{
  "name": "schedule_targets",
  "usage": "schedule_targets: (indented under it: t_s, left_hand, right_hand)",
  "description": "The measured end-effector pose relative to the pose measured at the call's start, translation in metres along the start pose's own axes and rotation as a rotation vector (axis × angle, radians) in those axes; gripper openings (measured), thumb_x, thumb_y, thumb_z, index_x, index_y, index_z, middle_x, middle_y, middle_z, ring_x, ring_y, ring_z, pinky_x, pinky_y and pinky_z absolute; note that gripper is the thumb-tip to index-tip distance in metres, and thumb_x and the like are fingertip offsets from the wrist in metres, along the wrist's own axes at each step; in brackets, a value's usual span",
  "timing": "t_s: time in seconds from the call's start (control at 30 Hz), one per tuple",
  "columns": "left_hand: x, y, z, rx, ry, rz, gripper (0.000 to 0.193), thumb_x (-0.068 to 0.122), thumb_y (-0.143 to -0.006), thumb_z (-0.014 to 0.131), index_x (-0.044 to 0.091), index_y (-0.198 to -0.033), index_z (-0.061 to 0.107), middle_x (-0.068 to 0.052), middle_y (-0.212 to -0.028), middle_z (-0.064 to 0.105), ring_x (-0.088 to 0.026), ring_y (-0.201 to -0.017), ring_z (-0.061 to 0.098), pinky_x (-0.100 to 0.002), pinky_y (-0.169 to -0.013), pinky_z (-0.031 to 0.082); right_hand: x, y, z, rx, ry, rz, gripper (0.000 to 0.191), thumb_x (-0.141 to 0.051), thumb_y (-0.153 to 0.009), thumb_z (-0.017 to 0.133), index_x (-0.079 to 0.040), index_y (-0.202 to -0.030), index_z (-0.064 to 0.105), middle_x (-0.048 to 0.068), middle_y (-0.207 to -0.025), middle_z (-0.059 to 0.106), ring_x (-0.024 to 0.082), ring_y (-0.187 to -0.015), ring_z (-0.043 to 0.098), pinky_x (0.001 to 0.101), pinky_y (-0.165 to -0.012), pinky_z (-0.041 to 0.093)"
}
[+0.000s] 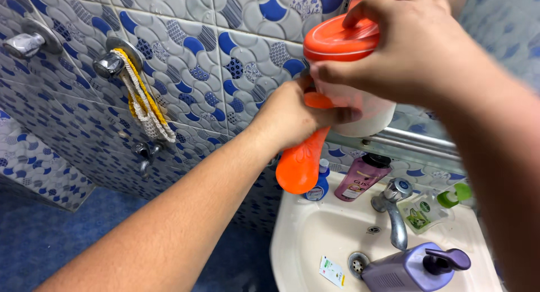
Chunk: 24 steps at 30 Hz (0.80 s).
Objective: The person tidies the bathroom counter and glass shelf above the sink. They pick up bottles of shampoo, soap, and cleaning liquid one at a time, reposition the orange brush and a small packet, and arrange a large plastic container, a purple pump bottle, and other toiletries in a row on the shelf and sink edge.
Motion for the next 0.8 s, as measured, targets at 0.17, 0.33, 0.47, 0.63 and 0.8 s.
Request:
schedule_targets:
  t_s: [0.17, 0.33, 0.47, 0.63, 0.8]
  left_hand:
    - [0.002, 0.001, 0.001, -0.031, -0.080, -0.033, 0.077, 0.043, -0.064, 0.088, 0.008, -0.129, 0.065, -0.006, -0.110, 0.079, -0.017, -0.096, 0.078, -0.032, -0.084, 0.061]
    - [0.003, 0.002, 0.003, -0.030, -0.089, -0.004, 0.076, 0.043, -0.065, 0.088, 0.008, -0.128, 0.066, -0.007, -0.110, 0.079, -0.017, -0.097, 0.077, -0.032, -0.085, 0.060]
    - [0.001, 0.004, 0.000, 0.004, -0.163, -0.059, 0.074, 0.043, -0.065, 0.087, 0.008, -0.127, 0.066, -0.007, -0.109, 0.079, -0.018, -0.094, 0.077, -0.033, -0.083, 0.061]
    - [0.018, 0.005, -0.004, 0.033, -0.235, 0.008, 0.078, 0.043, -0.065, 0.089, 0.007, -0.128, 0.063, -0.008, -0.109, 0.078, -0.017, -0.094, 0.075, -0.033, -0.084, 0.058]
    - [0.015, 0.018, -0.005, 0.042, -0.173, -0.022, 0.075, 0.045, -0.065, 0.087, 0.008, -0.127, 0.066, -0.006, -0.104, 0.080, -0.017, -0.088, 0.078, -0.033, -0.077, 0.061]
  right_hand:
    - [0.016, 0.009, -0.009, -0.090, -0.432, 0.074, 0.065, -0.044, -0.076, 0.083, -0.008, -0.127, 0.064, 0.015, -0.122, 0.064, 0.029, -0.112, 0.066, 0.0398, -0.094, 0.053]
    - [0.025, 0.020, 0.002, 0.015, -0.311, 0.024, 0.067, -0.043, -0.083, 0.090, -0.005, -0.132, 0.064, 0.020, -0.133, 0.056, 0.032, -0.119, 0.062, 0.0412, -0.099, 0.051]
    - [0.023, 0.021, 0.006, 0.055, -0.367, -0.002, 0.066, -0.044, -0.083, 0.089, -0.005, -0.129, 0.064, 0.020, -0.136, 0.055, 0.032, -0.121, 0.062, 0.0405, -0.100, 0.052]
    - [0.024, 0.025, 0.005, 0.076, -0.357, 0.022, 0.070, -0.048, -0.079, 0.090, -0.005, -0.127, 0.063, 0.020, -0.130, 0.058, 0.033, -0.119, 0.063, 0.0420, -0.101, 0.051]
    - [0.012, 0.038, -0.005, 0.214, -0.222, -0.113, 0.073, -0.044, -0.084, 0.091, -0.003, -0.137, 0.063, 0.024, -0.140, 0.054, 0.039, -0.131, 0.057, 0.0455, -0.111, 0.049]
Point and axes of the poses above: each hand's wrist, its own y-axis away from the middle knuckle, its own z-axis out of the palm, x = y × z, the point moved 7 cm from there along -y, towards the middle knuckle
